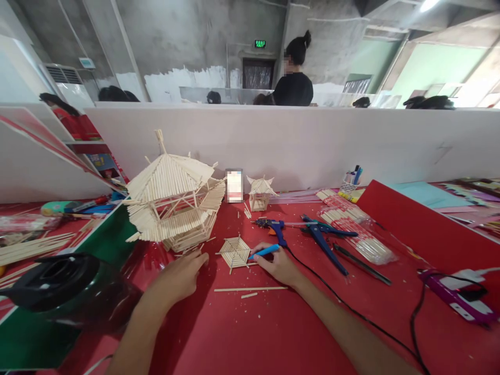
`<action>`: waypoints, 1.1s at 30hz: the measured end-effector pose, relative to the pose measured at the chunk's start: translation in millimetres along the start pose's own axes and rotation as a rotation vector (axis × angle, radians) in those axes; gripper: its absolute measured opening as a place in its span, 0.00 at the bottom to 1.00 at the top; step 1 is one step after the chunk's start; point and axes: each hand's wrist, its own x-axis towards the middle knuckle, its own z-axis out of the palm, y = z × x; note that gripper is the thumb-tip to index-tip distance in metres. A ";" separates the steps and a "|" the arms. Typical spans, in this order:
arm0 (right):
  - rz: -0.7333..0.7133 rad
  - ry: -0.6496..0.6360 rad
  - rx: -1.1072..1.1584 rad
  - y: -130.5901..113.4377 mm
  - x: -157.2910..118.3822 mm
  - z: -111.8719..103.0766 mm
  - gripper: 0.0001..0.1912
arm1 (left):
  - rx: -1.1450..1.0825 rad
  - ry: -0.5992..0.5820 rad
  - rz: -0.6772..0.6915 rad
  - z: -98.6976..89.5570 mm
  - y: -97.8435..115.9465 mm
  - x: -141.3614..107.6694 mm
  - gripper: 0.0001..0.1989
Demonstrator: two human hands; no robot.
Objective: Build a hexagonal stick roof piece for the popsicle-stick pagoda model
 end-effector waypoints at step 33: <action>-0.037 0.087 0.060 -7.5 -3.3 -1.9 0.10 | -0.106 0.209 0.148 7.1 14.8 14.5 0.15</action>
